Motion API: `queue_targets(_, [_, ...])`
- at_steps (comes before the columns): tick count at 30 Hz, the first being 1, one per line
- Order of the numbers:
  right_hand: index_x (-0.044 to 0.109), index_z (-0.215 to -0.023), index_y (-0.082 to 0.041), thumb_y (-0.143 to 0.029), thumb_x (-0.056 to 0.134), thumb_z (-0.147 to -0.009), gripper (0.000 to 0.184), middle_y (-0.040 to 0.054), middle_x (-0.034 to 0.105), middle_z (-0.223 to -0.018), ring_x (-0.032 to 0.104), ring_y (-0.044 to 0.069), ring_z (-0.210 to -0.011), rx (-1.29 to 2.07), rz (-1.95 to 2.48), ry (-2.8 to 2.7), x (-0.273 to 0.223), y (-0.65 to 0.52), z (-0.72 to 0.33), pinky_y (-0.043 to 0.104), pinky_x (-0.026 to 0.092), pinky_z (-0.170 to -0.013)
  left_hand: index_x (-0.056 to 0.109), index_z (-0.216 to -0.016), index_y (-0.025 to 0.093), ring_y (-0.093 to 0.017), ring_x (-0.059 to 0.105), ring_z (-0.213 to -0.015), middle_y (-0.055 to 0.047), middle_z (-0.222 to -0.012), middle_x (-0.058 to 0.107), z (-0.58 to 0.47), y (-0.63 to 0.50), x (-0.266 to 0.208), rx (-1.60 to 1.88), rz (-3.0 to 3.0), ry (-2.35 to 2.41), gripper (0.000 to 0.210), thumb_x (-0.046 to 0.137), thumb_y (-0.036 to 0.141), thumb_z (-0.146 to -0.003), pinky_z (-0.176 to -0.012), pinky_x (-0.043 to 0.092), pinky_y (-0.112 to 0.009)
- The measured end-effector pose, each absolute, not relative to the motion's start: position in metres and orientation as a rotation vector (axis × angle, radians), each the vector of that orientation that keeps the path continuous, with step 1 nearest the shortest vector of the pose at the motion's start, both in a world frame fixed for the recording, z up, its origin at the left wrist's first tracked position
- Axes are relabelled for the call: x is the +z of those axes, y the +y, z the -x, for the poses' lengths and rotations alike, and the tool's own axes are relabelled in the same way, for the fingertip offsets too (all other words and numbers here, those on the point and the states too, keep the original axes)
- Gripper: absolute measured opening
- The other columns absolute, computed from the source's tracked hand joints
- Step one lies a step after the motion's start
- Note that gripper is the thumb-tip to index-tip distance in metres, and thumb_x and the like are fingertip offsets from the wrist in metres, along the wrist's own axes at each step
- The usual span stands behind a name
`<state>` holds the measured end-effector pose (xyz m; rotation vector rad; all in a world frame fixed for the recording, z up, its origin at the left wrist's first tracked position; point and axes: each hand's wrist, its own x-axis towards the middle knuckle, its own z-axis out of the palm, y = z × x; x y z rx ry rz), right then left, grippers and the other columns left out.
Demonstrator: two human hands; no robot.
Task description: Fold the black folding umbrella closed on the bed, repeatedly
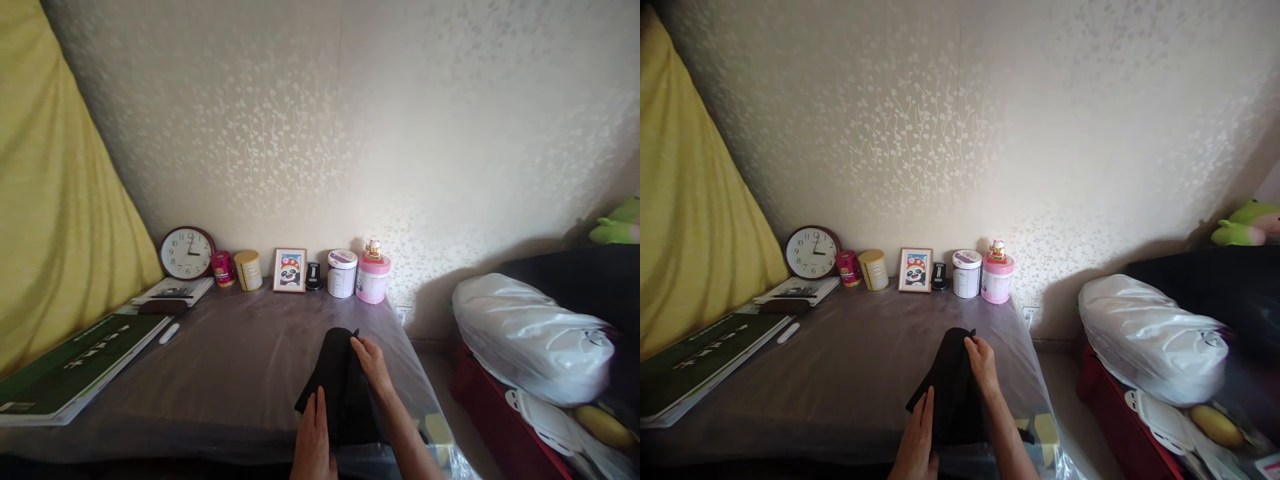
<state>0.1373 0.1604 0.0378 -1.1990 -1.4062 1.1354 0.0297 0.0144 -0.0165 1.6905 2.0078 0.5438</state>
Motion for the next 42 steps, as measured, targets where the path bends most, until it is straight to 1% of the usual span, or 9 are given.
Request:
queue_targets(6, [0.062, -0.095, -0.011, -0.045, 0.048, -0.075, 0.041, 0.0067, 0.069, -0.074, 0.062, 0.019, -0.062, 0.997, 1.337, -1.523, 0.031, 0.165, -0.101, 0.027, 0.045, -0.055, 0.006, -0.138, 0.003, -0.027, 0.024, -0.134, -0.021, -0.146, 0.018, -0.028, 0.016, -0.016, 0.532, -1.714, 2.016, 0.100, 0.047, -0.003, -0.047, -0.108, 0.024, -0.032])
queue_targets(14, [0.057, -0.101, -0.012, -0.029, 0.049, -0.081, 0.027, 0.0071, 0.071, -0.076, 0.066, 0.021, -0.078, 0.867, 1.473, -1.742, 0.028, 0.162, -0.080, 0.026, 0.043, -0.066, 0.029, -0.133, 0.002, -0.028, 0.030, -0.131, -0.023, -0.141, 0.030, -0.027, 0.014, -0.022, 0.528, -1.771, 2.081, 0.081, 0.046, -0.001, -0.054, -0.107, 0.028, -0.036])
queue_targets(17, [0.056, -0.104, -0.012, -0.027, 0.048, -0.083, 0.027, 0.0093, 0.071, -0.082, 0.065, 0.021, -0.088, 0.757, 1.529, -1.893, 0.030, 0.160, -0.078, 0.025, 0.042, -0.069, 0.029, -0.133, 0.004, -0.028, 0.033, -0.130, -0.021, -0.138, 0.036, -0.022, 0.014, -0.029, 0.483, -1.828, 2.092, 0.080, 0.046, 0.001, -0.055, -0.105, 0.032, -0.038])
queue_targets(22, [0.052, -0.108, -0.013, -0.027, 0.041, -0.087, 0.028, 0.0027, 0.070, -0.070, 0.066, 0.015, -0.066, 0.790, 1.492, -2.085, 0.037, 0.151, -0.078, 0.021, 0.040, -0.060, 0.027, -0.133, -0.001, -0.027, 0.038, -0.127, -0.024, -0.137, 0.038, -0.006, 0.008, -0.052, 0.494, -2.011, 2.022, 0.070, 0.046, 0.013, -0.067, -0.102, 0.038, -0.036])
queue_targets(25, [0.054, -0.103, -0.017, -0.025, 0.041, -0.086, 0.023, 0.0001, 0.071, -0.069, 0.066, 0.014, -0.066, 0.725, 1.441, -2.160, 0.039, 0.144, -0.078, 0.021, 0.039, -0.061, 0.037, -0.129, 0.004, -0.028, 0.047, -0.120, -0.021, -0.131, 0.047, 0.000, 0.002, -0.054, 0.593, -1.997, 2.160, 0.059, 0.046, 0.022, -0.073, -0.097, 0.044, -0.038])
queue_targets(29, [0.058, -0.095, -0.021, -0.020, 0.043, -0.084, 0.019, -0.0011, 0.071, -0.072, 0.066, 0.015, -0.076, 0.641, 1.357, -2.201, 0.039, 0.136, -0.080, 0.022, 0.039, -0.065, 0.048, -0.123, 0.016, -0.029, 0.043, -0.124, -0.014, -0.135, 0.045, -0.008, 0.002, -0.028, 0.677, -1.998, 2.147, 0.050, 0.050, 0.025, -0.073, -0.102, 0.039, -0.042])
queue_targets(34, [0.060, -0.095, -0.024, -0.021, 0.041, -0.086, 0.021, -0.0024, 0.070, -0.074, 0.064, 0.014, -0.073, 0.652, 1.189, -2.202, 0.037, 0.127, -0.089, 0.021, 0.041, -0.065, 0.032, -0.135, 0.018, -0.031, 0.015, -0.136, -0.007, -0.147, 0.021, -0.029, 0.010, -0.005, 0.569, -1.980, 2.070, 0.079, 0.051, 0.008, -0.059, -0.112, 0.015, -0.050])
queue_targets(39, [0.065, -0.092, -0.024, -0.022, 0.042, -0.088, 0.024, 0.0022, 0.069, -0.091, 0.059, 0.016, -0.091, 0.448, 0.893, -2.259, 0.028, 0.122, -0.104, 0.028, 0.043, -0.082, 0.029, -0.135, 0.023, -0.025, 0.021, -0.135, -0.006, -0.147, 0.024, -0.033, 0.014, -0.018, 0.504, -1.885, 2.188, 0.074, 0.037, -0.001, -0.066, -0.108, 0.025, -0.046])
queue_targets(42, [0.066, -0.095, -0.023, -0.021, 0.044, -0.087, 0.023, 0.0037, 0.067, -0.105, 0.051, 0.020, -0.111, 0.355, 0.840, -2.242, 0.018, 0.132, -0.111, 0.037, 0.035, -0.097, 0.026, -0.136, 0.022, -0.024, 0.023, -0.135, -0.008, -0.147, 0.023, -0.031, 0.016, -0.023, 0.489, -1.832, 2.198, 0.068, 0.024, -0.004, -0.073, -0.107, 0.028, -0.040])
